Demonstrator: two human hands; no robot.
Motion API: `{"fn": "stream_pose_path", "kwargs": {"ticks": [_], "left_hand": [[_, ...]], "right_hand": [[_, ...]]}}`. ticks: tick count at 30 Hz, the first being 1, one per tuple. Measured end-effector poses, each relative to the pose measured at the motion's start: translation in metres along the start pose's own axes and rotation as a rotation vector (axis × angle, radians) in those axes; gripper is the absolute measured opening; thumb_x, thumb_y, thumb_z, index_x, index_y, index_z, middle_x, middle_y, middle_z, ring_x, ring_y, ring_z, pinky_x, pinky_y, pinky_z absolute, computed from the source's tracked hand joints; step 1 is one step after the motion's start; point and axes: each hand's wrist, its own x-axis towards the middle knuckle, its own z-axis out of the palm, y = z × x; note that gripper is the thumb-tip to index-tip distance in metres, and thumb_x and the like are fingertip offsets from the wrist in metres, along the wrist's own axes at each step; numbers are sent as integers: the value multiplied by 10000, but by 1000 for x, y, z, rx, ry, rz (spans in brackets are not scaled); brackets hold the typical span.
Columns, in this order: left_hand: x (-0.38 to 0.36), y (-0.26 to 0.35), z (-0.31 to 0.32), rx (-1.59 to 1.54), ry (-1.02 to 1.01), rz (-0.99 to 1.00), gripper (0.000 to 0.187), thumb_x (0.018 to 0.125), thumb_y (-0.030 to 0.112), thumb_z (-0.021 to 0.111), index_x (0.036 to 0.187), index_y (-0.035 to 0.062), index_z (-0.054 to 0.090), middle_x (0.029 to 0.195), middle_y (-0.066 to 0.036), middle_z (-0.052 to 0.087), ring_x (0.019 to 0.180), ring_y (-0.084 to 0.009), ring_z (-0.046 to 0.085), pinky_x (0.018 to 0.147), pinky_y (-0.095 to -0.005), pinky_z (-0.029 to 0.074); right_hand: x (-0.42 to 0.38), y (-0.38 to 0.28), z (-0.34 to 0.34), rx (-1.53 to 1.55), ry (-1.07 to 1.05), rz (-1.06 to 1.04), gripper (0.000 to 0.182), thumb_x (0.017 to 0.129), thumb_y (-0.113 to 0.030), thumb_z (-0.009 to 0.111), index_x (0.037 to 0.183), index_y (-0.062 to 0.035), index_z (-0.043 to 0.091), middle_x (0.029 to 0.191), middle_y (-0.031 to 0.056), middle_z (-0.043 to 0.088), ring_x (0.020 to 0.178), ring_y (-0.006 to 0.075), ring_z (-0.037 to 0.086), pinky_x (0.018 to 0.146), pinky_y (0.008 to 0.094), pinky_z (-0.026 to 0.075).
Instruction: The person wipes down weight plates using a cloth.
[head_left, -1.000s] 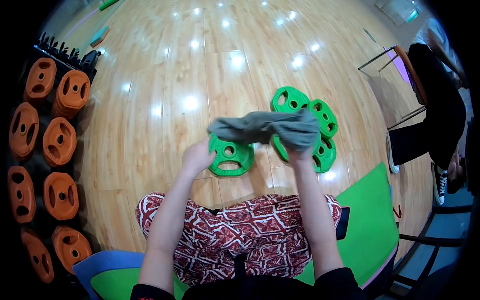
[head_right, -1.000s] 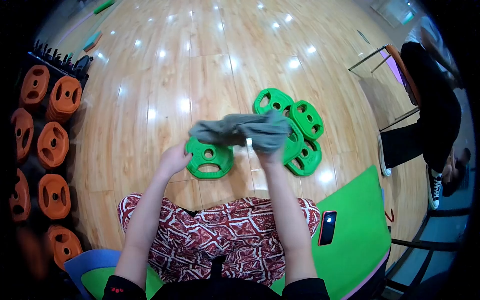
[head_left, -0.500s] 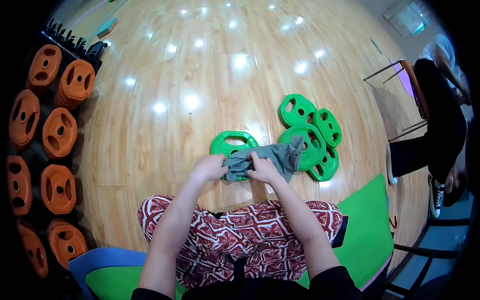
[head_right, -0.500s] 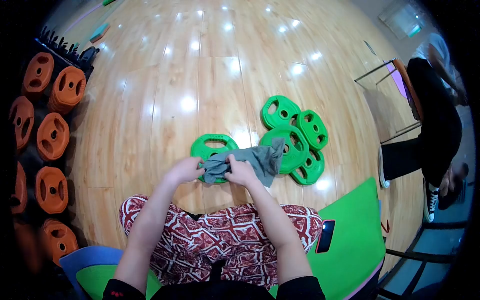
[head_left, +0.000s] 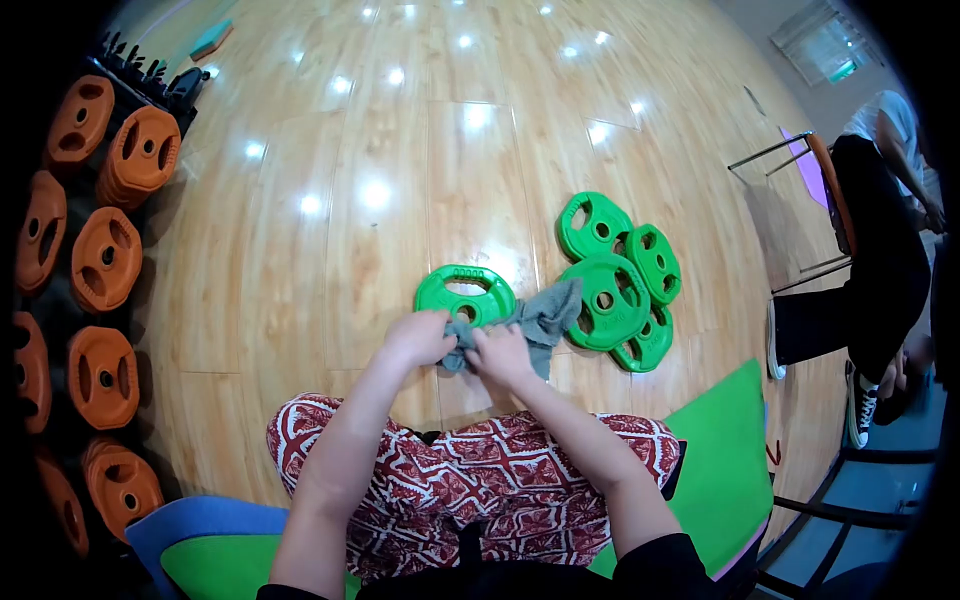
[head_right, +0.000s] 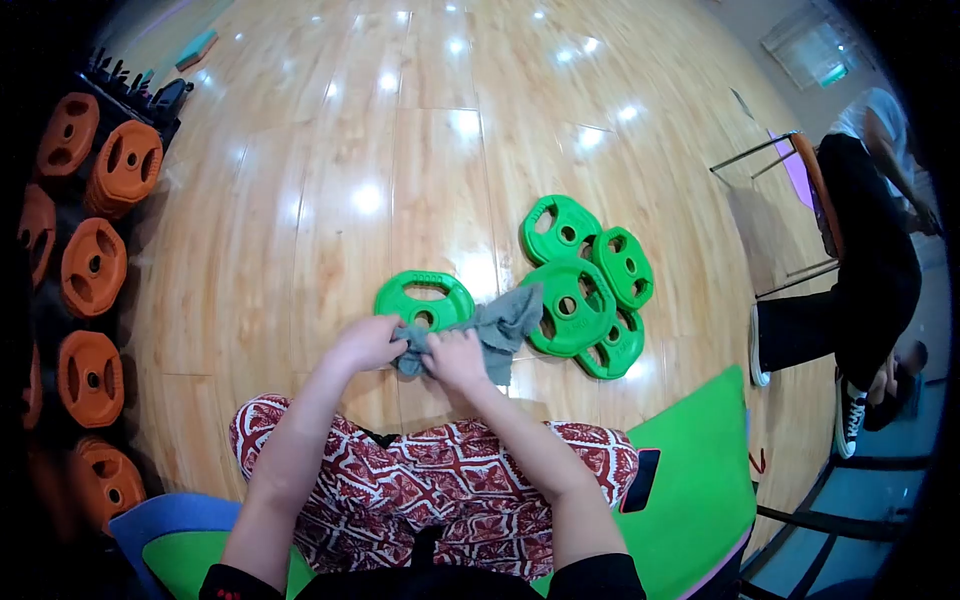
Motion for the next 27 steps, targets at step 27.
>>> {"fn": "stream_pose_path", "kwargs": {"ticks": [27], "left_hand": [[0,-6,-10,-99,7,-52,396,742,261,539,1070,39,531,885,-153,607,832,-300,580,736,-385,460]], "right_hand": [[17,66,9,9,161,467,301,789,-321,492,716,-32,538,649,188,584,598,342,572,590,454,448]]}}
